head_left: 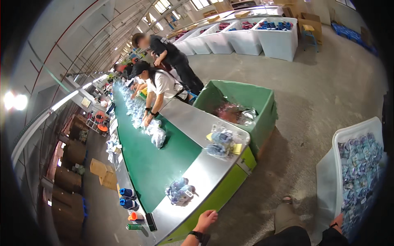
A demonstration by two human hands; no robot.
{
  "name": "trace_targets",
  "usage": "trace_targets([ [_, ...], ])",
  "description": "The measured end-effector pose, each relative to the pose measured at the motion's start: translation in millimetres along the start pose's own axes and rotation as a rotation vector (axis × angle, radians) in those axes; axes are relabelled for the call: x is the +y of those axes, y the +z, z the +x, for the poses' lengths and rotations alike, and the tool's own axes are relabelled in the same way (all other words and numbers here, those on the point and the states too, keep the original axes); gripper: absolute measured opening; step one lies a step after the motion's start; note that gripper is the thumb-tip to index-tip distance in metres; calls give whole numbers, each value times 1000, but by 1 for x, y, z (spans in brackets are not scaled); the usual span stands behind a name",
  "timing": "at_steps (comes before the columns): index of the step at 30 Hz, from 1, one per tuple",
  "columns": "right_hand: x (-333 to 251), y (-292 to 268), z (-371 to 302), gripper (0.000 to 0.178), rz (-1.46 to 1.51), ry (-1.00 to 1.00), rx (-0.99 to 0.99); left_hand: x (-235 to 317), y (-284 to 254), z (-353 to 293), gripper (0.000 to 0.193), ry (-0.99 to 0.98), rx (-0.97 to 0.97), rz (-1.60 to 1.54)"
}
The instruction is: The person picks packaged pairs of slippers from a large white bin and places them onto a green conveyor belt. The person repeats this action continuously, moving items from the bin to the belt where other workers are visible in the background.
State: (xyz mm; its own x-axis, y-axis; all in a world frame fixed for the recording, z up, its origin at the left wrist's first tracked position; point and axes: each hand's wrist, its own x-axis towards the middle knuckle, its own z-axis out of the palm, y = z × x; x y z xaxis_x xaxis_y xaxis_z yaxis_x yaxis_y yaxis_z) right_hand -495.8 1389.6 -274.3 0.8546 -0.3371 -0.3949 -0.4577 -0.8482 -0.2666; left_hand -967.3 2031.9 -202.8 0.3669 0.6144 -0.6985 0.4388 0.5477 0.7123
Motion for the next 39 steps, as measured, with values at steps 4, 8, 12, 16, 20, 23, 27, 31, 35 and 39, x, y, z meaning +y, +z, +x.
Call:
trace_targets([
  [4, -36, 53, -58, 47, -381, 20, 30, 47, -23, 48, 39, 233, -68, 253],
  [8, -54, 105, -88, 51, -258, 20, 98, 59, -71, 52, 40, 220, -94, 325],
  [12, -105, 119, -131, 41, -155, -190, 45, 59, -119, 33, 35, 248, -79, 511],
  [16, -143, 146, -182, 45, -98, -349, 316, 69, -129, 20, 33, 359, -171, 657],
  [20, -146, 151, -224, 30, -155, -246, 379, 97, -130, -6, 29, 619, -415, 873],
  [23, -131, 123, -255, 39, -388, -188, 92, 115, -127, -21, 30, 743, -542, 1004],
  [27, -84, 107, -304, 39, -339, -222, 55, 122, -118, -34, 34, 670, -578, 919],
  [31, -29, 98, -348, 34, -341, -284, 83, 116, -125, -59, 31, 849, -495, 1025],
  [35, 2, 86, -350, 38, -470, -287, -75, 105, -148, -87, 34, 640, -387, 1096],
  [39, 6, 68, -310, 58, -533, -371, -418, 84, -158, -114, 41, 303, -93, 1176],
])
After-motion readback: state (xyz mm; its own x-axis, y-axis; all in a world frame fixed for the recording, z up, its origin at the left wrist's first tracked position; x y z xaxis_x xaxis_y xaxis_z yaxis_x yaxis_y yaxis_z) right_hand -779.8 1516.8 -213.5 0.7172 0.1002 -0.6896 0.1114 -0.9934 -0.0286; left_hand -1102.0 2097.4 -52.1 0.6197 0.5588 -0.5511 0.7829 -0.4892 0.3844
